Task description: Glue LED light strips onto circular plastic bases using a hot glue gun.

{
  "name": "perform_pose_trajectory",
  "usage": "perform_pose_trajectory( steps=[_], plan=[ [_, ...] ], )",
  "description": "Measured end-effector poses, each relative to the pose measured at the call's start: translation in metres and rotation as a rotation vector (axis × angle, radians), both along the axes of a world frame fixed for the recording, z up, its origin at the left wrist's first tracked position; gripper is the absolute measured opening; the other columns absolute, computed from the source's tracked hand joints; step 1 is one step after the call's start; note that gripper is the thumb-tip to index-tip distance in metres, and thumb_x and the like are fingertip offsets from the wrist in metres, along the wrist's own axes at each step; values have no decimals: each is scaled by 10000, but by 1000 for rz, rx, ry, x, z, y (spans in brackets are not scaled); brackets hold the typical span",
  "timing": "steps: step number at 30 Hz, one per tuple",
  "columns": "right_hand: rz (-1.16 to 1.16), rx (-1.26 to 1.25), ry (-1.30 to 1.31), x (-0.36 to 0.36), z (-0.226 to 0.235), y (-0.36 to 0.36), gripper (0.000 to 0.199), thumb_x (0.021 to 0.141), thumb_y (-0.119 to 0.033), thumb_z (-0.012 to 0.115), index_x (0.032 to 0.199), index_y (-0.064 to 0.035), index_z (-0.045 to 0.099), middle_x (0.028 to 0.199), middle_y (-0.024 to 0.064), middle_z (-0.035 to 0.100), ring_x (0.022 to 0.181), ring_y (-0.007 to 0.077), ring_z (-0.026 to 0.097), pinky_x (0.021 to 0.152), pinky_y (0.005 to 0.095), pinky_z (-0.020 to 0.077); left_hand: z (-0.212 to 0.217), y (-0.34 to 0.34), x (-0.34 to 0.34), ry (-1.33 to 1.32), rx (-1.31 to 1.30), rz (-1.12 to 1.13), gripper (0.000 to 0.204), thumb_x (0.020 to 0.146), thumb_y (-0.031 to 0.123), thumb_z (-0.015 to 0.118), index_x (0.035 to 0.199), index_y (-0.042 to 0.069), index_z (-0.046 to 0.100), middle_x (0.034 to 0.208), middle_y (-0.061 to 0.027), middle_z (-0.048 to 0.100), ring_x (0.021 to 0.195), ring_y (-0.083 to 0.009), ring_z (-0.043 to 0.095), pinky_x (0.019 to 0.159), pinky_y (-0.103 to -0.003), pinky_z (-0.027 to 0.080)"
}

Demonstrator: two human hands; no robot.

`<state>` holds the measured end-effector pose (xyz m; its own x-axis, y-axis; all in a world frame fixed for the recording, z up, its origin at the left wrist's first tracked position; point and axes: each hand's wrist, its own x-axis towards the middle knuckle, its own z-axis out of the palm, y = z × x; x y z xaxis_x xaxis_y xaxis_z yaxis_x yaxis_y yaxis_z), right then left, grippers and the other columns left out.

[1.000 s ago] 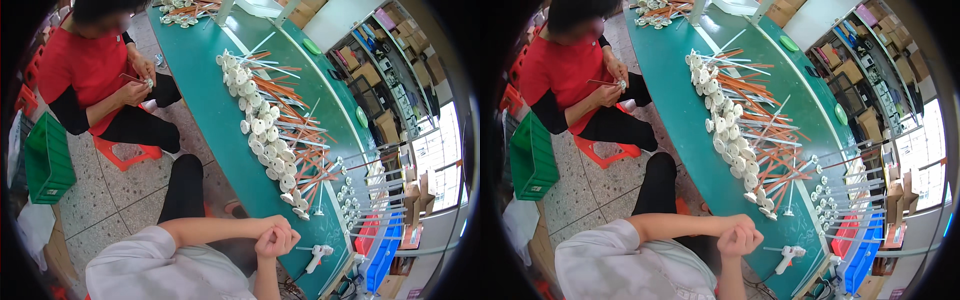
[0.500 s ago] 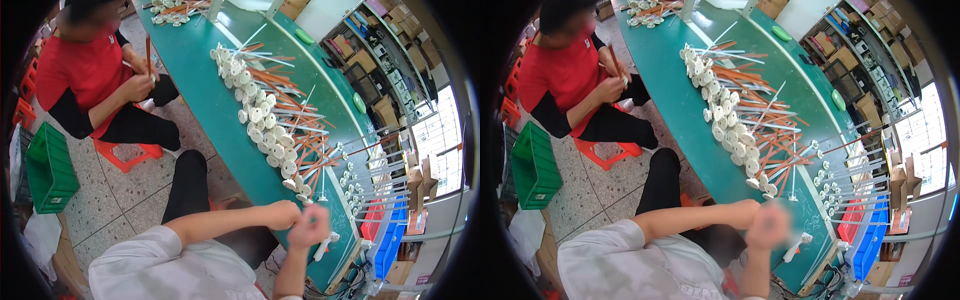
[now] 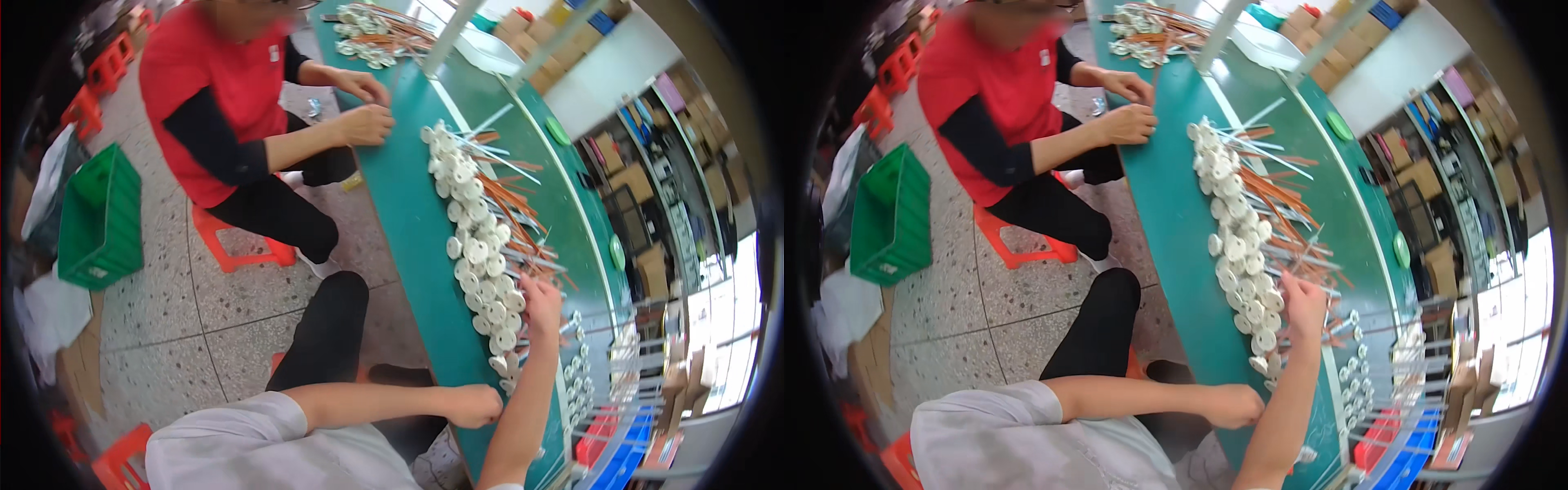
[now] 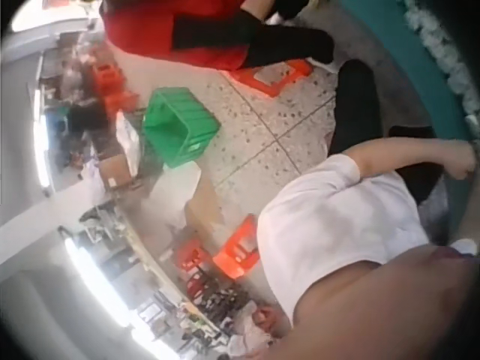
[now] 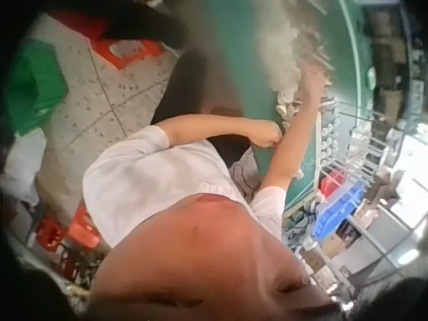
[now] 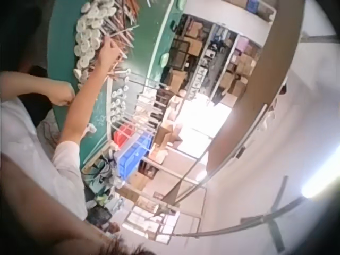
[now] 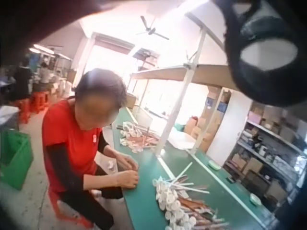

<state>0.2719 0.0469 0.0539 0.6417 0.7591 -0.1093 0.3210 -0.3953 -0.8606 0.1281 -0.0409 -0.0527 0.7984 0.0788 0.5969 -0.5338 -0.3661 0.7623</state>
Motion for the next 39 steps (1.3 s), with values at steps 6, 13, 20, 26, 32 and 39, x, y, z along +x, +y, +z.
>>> perform_pose_trajectory(
  steps=[6, 13, 20, 26, 32, 39],
  plan=[
    [-142, 185, 458, -4, 20, -16, 240, 952, -167, 691, 764, -118, 551, 610, -36, 482, 460, 48, 397, 379, 215, 253, -3, -2, 1, -12, 39, -33, 136, 689, 94, 595, 711, -10, 679, 728, -236, 643, 741, -421, 648, 672, -503, 511],
    [-165, 403, 76, -42, 37, -81, 210, 986, -165, 673, 821, -81, 573, 651, -35, 515, 521, 23, 397, 437, 207, 260, -3, 7, -9, -18, 24, -105, 64, 736, 38, 618, 780, 29, 663, 794, -122, 656, 835, -333, 635, 739, -445, 519],
    [-220, 377, -378, -62, 29, -151, 201, 992, -166, 677, 845, -44, 616, 677, -45, 554, 549, 10, 401, 490, 204, 260, 7, 14, -11, -16, -152, -130, 97, 758, 53, 710, 848, 19, 692, 818, -115, 676, 755, -285, 655, 669, -374, 540],
    [-226, 425, -340, -58, 20, -172, 191, 986, -151, 685, 847, -41, 615, 680, -42, 548, 549, 11, 399, 488, 205, 255, 9, 16, -11, 65, -172, -154, 116, 808, 116, 744, 827, 13, 695, 789, -106, 681, 701, -259, 666, 628, -347, 542],
    [-239, 410, -324, -59, 17, -174, 188, 984, -170, 693, 867, -37, 631, 682, -43, 550, 555, 11, 400, 489, 205, 255, 12, 16, -12, 97, -180, -115, 173, 837, 168, 766, 812, 12, 696, 783, -103, 680, 671, -236, 661, 593, -329, 531],
    [-268, 338, -388, -59, 18, -170, 219, 987, -182, 691, 840, -40, 612, 676, -45, 545, 550, 13, 387, 493, 204, 256, 13, 16, -12, 90, -154, -97, 191, 846, 185, 769, 800, 14, 695, 758, -99, 678, 664, -221, 660, 581, -322, 522]
  ],
)
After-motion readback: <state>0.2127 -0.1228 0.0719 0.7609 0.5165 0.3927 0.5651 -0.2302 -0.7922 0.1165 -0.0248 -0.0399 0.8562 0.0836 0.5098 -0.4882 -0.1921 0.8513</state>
